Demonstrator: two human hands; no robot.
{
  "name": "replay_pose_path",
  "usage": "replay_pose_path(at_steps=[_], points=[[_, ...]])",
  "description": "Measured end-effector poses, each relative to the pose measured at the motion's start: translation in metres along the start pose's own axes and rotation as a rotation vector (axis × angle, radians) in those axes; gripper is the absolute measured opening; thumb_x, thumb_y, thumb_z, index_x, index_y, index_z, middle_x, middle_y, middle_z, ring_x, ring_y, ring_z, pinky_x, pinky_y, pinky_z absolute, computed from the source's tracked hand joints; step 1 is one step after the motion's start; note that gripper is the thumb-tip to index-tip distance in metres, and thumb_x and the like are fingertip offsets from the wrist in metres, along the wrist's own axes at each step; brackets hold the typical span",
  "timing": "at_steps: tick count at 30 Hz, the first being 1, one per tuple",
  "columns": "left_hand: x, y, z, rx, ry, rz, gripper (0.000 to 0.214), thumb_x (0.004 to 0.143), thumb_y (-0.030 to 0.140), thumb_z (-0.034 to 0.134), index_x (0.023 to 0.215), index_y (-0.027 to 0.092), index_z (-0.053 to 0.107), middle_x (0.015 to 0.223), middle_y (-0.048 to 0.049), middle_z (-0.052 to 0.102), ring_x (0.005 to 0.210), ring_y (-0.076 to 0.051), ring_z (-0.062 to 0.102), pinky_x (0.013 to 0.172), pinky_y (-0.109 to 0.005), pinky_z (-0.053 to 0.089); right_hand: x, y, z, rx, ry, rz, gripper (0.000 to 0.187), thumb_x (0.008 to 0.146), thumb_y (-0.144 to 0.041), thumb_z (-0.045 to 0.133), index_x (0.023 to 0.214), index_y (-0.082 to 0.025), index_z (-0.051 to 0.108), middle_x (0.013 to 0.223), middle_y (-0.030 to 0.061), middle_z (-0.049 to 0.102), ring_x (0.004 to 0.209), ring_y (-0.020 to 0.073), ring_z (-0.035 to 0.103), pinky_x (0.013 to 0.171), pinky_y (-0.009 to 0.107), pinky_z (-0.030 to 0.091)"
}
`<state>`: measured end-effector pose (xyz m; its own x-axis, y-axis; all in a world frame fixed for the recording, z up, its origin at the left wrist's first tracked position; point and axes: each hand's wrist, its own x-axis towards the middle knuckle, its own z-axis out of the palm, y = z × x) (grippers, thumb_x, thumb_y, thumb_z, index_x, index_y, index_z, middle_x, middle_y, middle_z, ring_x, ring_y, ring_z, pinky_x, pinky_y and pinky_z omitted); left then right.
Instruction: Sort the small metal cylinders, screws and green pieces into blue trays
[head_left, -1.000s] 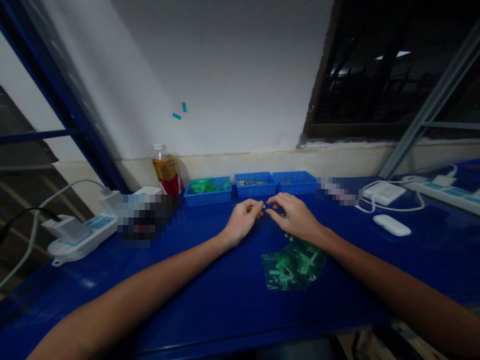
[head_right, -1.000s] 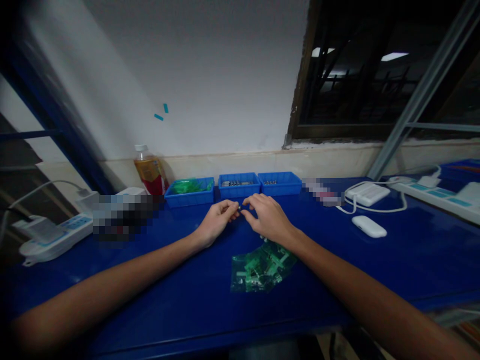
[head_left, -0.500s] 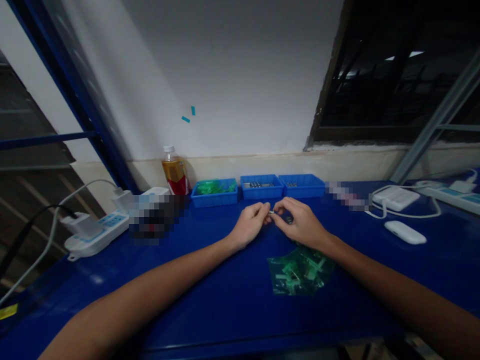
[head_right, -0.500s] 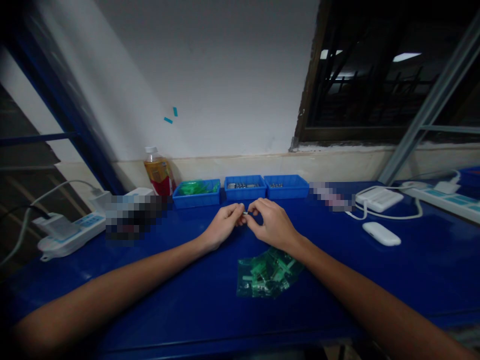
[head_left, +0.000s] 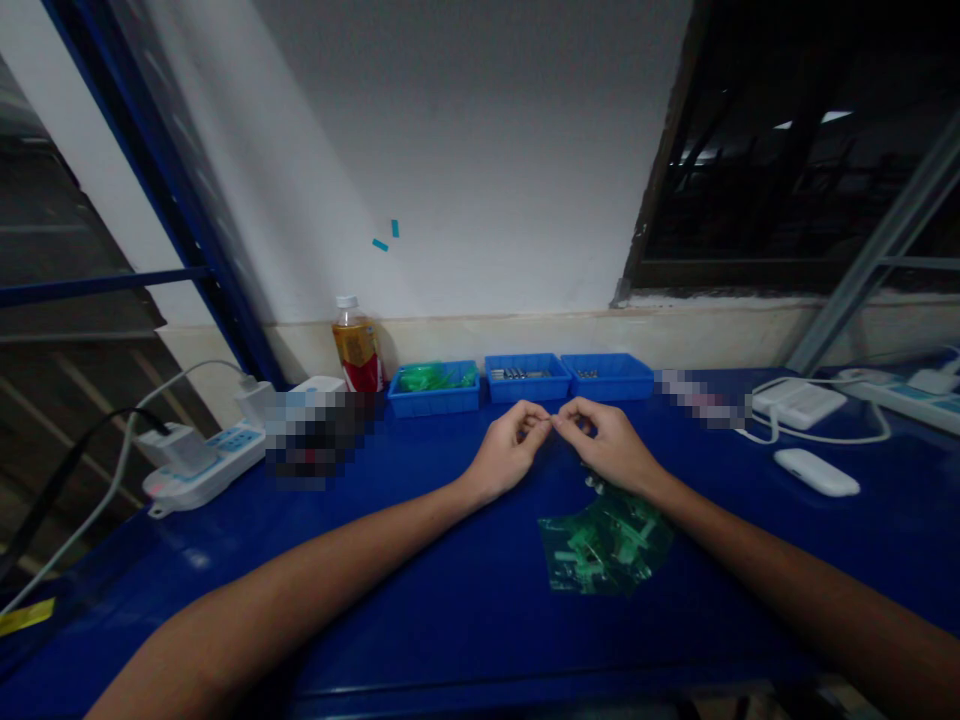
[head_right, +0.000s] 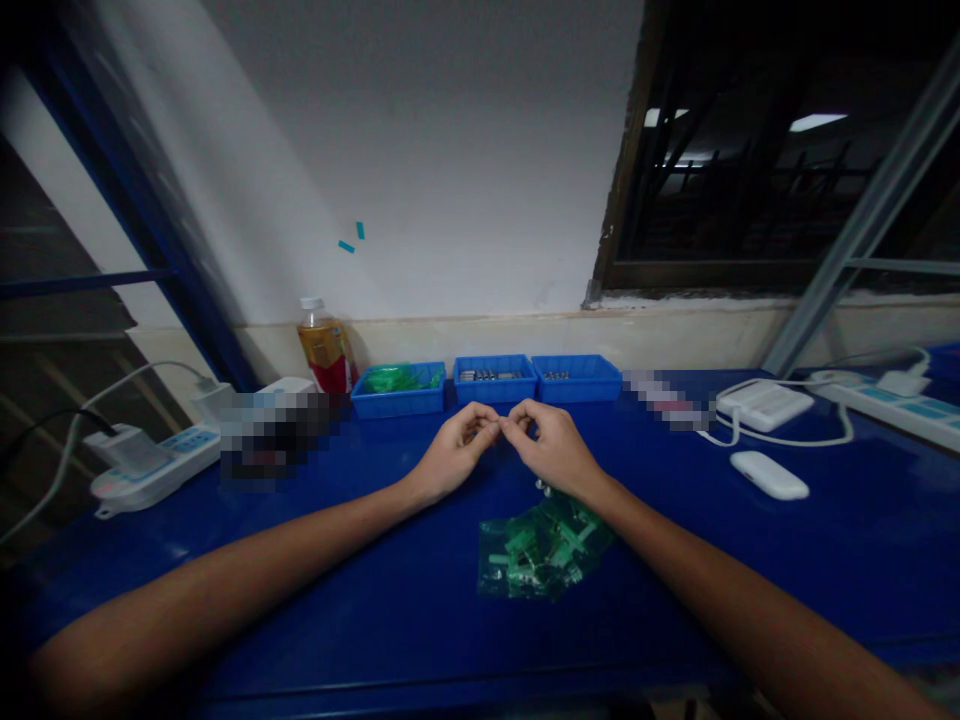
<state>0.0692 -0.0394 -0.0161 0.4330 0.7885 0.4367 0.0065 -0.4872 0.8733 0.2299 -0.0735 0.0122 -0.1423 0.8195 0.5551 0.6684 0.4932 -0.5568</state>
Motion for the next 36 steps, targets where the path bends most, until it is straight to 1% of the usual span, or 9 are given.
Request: replay_pose_path(at_steps=[4, 9, 13, 16, 19, 25, 29, 33, 36], points=[[0.0002, -0.0008, -0.0012, 0.050, 0.020, -0.016, 0.023, 0.091, 0.035, 0.044, 0.081, 0.016, 0.052, 0.073, 0.0014, 0.051, 0.070, -0.012, 0.049, 0.065, -0.023, 0.038, -0.0013, 0.0029, -0.0034, -0.146, 0.011, -0.226, 0.022, 0.081, -0.028, 0.056, 0.100, -0.017, 0.056, 0.078, 0.0033, 0.060, 0.072, 0.0167, 0.057, 0.068, 0.030, 0.043], [0.0018, 0.0001, -0.0011, 0.063, -0.018, -0.043, 0.033, 0.091, 0.040, 0.042, 0.070, 0.015, 0.051, 0.067, 0.0012, 0.051, 0.066, -0.012, 0.047, 0.063, -0.024, 0.036, -0.0020, 0.0022, -0.0043, -0.218, -0.028, -0.353, 0.010, 0.084, -0.021, 0.052, 0.091, -0.018, 0.058, 0.078, 0.0044, 0.059, 0.076, 0.0181, 0.057, 0.070, 0.031, 0.043], [0.0018, 0.0015, -0.0003, 0.008, -0.002, -0.058, 0.030, 0.092, 0.037, 0.039, 0.075, 0.015, 0.052, 0.069, 0.0007, 0.051, 0.065, -0.011, 0.048, 0.063, -0.023, 0.037, -0.0021, 0.0017, -0.0018, -0.168, 0.014, -0.263, 0.006, 0.082, -0.022, 0.054, 0.082, -0.018, 0.058, 0.073, 0.0033, 0.059, 0.071, 0.0167, 0.057, 0.067, 0.029, 0.042], [0.0004, 0.0025, 0.0002, -0.065, 0.008, -0.035, 0.015, 0.088, 0.030, 0.049, 0.091, 0.016, 0.051, 0.075, 0.0009, 0.052, 0.069, -0.011, 0.050, 0.064, -0.022, 0.038, -0.0019, -0.0002, -0.0002, -0.103, 0.027, -0.145, 0.010, 0.082, -0.024, 0.054, 0.077, -0.018, 0.060, 0.070, 0.0023, 0.060, 0.065, 0.0149, 0.056, 0.058, 0.026, 0.041], [-0.0005, 0.0031, 0.0007, -0.108, -0.009, 0.001, 0.017, 0.083, 0.027, 0.057, 0.094, 0.015, 0.051, 0.076, 0.0006, 0.051, 0.070, -0.011, 0.050, 0.065, -0.023, 0.038, -0.0011, -0.0033, 0.0007, -0.044, 0.024, -0.073, 0.015, 0.082, -0.027, 0.052, 0.075, -0.017, 0.061, 0.066, 0.0017, 0.060, 0.060, 0.0140, 0.055, 0.054, 0.025, 0.039], [0.0010, 0.0046, 0.0002, -0.199, 0.000, -0.047, 0.017, 0.080, 0.027, 0.061, 0.089, 0.015, 0.053, 0.075, 0.0005, 0.053, 0.070, -0.011, 0.050, 0.066, -0.022, 0.038, 0.0001, -0.0029, -0.0001, 0.102, -0.097, 0.019, 0.019, 0.081, -0.032, 0.051, 0.073, -0.017, 0.059, 0.063, 0.0002, 0.058, 0.057, 0.0127, 0.051, 0.053, 0.024, 0.038], [0.0028, 0.0045, -0.0006, -0.252, 0.005, -0.148, 0.024, 0.075, 0.031, 0.066, 0.085, 0.015, 0.052, 0.068, 0.0032, 0.052, 0.061, -0.009, 0.048, 0.059, -0.021, 0.036, 0.0004, 0.0013, -0.0012, 0.213, -0.180, 0.077, 0.020, 0.080, -0.036, 0.053, 0.075, -0.017, 0.059, 0.065, 0.0000, 0.056, 0.057, 0.0122, 0.049, 0.052, 0.024, 0.037], [0.0036, 0.0007, -0.0005, -0.231, -0.005, -0.166, 0.018, 0.081, 0.030, 0.059, 0.082, 0.014, 0.050, 0.065, 0.0030, 0.051, 0.060, -0.008, 0.047, 0.059, -0.021, 0.037, 0.0006, 0.0009, -0.0001, 0.332, -0.276, 0.154, 0.019, 0.076, -0.035, 0.055, 0.072, -0.017, 0.057, 0.061, -0.0019, 0.053, 0.052, 0.0104, 0.044, 0.049, 0.023, 0.033], [0.0022, -0.0018, 0.0004, -0.165, 0.003, -0.119, 0.011, 0.084, 0.024, 0.053, 0.088, 0.015, 0.048, 0.070, 0.0022, 0.051, 0.062, -0.009, 0.048, 0.060, -0.021, 0.038, 0.0016, 0.0004, 0.0016, 0.399, -0.262, 0.209, 0.013, 0.074, -0.030, 0.052, 0.070, -0.018, 0.055, 0.061, -0.0021, 0.054, 0.055, 0.0111, 0.046, 0.051, 0.023, 0.033]])
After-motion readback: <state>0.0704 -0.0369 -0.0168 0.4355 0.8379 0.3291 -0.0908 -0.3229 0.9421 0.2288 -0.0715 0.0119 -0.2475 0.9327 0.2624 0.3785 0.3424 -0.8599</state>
